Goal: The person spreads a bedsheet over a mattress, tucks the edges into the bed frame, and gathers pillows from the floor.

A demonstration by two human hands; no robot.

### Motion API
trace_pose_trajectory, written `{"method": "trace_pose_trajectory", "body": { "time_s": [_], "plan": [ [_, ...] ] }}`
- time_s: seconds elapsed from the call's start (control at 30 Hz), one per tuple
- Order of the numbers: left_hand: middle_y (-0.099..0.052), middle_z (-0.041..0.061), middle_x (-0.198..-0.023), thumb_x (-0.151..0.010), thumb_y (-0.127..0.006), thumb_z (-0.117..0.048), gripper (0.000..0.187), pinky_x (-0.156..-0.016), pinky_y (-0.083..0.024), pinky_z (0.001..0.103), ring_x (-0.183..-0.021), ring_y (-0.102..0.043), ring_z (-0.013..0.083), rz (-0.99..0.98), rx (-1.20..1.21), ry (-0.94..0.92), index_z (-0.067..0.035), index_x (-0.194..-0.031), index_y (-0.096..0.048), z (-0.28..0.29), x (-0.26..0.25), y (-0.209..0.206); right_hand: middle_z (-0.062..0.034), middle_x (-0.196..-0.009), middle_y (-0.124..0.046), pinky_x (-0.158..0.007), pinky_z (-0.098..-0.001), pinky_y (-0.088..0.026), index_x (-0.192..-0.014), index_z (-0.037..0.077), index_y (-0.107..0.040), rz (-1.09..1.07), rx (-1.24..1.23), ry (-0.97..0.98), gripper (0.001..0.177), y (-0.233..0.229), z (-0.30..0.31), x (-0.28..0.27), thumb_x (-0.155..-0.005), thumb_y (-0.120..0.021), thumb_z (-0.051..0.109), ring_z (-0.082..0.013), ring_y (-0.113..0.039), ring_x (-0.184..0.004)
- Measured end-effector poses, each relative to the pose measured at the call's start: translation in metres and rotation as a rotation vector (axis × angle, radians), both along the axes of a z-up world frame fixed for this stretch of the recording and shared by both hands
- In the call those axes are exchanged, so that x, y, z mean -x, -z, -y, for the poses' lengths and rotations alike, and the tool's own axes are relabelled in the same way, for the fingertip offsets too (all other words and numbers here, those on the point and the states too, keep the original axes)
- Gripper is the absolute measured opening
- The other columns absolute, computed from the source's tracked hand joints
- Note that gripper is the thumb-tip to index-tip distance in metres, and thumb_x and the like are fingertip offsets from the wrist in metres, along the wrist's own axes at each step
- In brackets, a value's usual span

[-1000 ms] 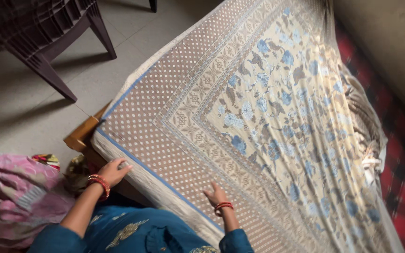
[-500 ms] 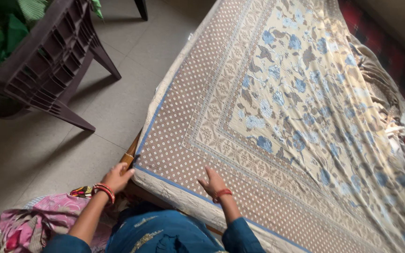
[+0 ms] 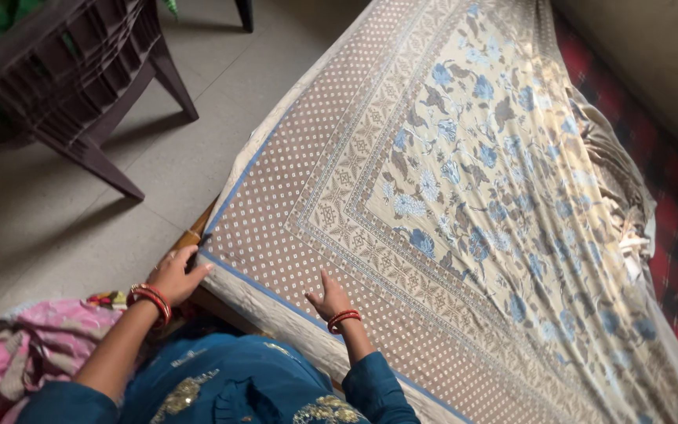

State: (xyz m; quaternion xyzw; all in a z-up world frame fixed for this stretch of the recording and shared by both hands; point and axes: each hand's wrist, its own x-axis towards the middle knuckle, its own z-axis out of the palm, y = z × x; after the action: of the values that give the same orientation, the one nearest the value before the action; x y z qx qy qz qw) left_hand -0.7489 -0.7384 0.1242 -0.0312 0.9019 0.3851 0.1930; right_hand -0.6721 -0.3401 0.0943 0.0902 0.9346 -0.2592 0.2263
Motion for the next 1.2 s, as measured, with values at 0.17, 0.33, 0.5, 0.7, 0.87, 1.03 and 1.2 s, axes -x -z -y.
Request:
{"method": "trace_pose_trajectory", "body": {
  "time_s": [0.17, 0.33, 0.5, 0.7, 0.87, 1.03, 1.2],
  "plan": [
    [-0.053, 0.019, -0.146, -0.084, -0.071, -0.052, 0.075, -0.111, -0.042, 0.047, -0.135, -0.052, 0.0375, -0.074, 0.115, 0.053, -0.009, -0.143, -0.052, -0.008, 0.0, -0.035, -0.0266, -0.15, -0.048, -0.116, -0.0433, -0.039, -0.157, 0.002, -0.027, -0.002, 0.01, -0.021, 0.092, 0.021, -0.022, -0.026, -0.088, -0.075, 0.039, -0.0395, -0.047, -0.14],
    [-0.044, 0.012, -0.156, -0.086, -0.069, -0.049, 0.072, -0.116, -0.035, 0.053, -0.14, -0.044, 0.0376, -0.029, 0.217, 0.13, -0.017, -0.147, -0.048, -0.034, 0.033, -0.107, -0.0267, -0.149, -0.049, -0.116, -0.0434, -0.04, -0.159, 0.003, -0.024, -0.017, 0.025, -0.048, 0.095, 0.016, -0.014, -0.019, -0.087, -0.074, 0.04, -0.0396, -0.049, -0.138],
    [-0.039, 0.014, -0.157, -0.087, -0.07, -0.047, 0.071, -0.117, -0.03, 0.055, -0.142, -0.041, 0.0353, -0.151, 0.271, 0.277, -0.017, -0.147, -0.046, -0.051, 0.073, -0.14, -0.0294, -0.154, -0.042, -0.118, -0.0468, -0.035, -0.16, 0.004, -0.023, -0.18, 0.144, -0.061, 0.095, -0.014, 0.025, 0.032, -0.09, -0.074, 0.044, -0.0427, -0.041, -0.144],
    [-0.032, 0.015, -0.162, -0.086, -0.071, -0.048, 0.071, -0.118, -0.027, 0.055, -0.147, -0.033, 0.0348, -0.19, 0.438, 0.523, -0.019, -0.145, -0.047, -0.042, 0.144, -0.161, -0.0286, -0.161, -0.034, -0.122, -0.0471, -0.028, -0.162, 0.006, -0.021, -0.321, 0.251, 0.034, 0.086, -0.072, 0.093, 0.118, -0.099, -0.057, 0.051, -0.0418, -0.03, -0.151],
    [-0.025, 0.017, -0.163, -0.087, -0.07, -0.045, 0.074, -0.117, -0.024, 0.058, -0.149, -0.025, 0.035, -0.224, 0.395, 0.666, -0.016, -0.148, -0.041, -0.012, 0.216, -0.172, -0.0259, -0.165, -0.032, -0.124, -0.0466, -0.024, -0.162, 0.006, -0.024, -0.504, 0.249, 0.178, 0.081, -0.105, 0.148, 0.199, -0.102, -0.049, 0.055, -0.0413, -0.025, -0.155],
    [-0.026, 0.019, -0.164, -0.089, -0.069, -0.043, 0.073, -0.118, -0.023, 0.058, -0.152, -0.024, 0.0356, -0.295, 0.366, 0.795, -0.014, -0.149, -0.042, 0.034, 0.283, -0.194, -0.0261, -0.163, -0.03, -0.125, -0.0466, -0.023, -0.163, 0.004, -0.022, -0.44, 0.188, 0.341, 0.085, -0.116, 0.21, 0.256, -0.102, -0.047, 0.058, -0.0411, -0.023, -0.156],
    [-0.026, 0.018, -0.164, -0.089, -0.068, -0.045, 0.071, -0.12, -0.022, 0.059, -0.152, -0.024, 0.0358, -0.294, 0.36, 0.866, -0.016, -0.149, -0.043, 0.063, 0.317, -0.219, -0.0259, -0.166, -0.026, -0.124, -0.046, -0.023, -0.162, 0.002, -0.017, -0.471, 0.213, 0.398, 0.089, -0.115, 0.249, 0.297, -0.101, -0.045, 0.061, -0.042, -0.021, -0.155]
  ]
}}
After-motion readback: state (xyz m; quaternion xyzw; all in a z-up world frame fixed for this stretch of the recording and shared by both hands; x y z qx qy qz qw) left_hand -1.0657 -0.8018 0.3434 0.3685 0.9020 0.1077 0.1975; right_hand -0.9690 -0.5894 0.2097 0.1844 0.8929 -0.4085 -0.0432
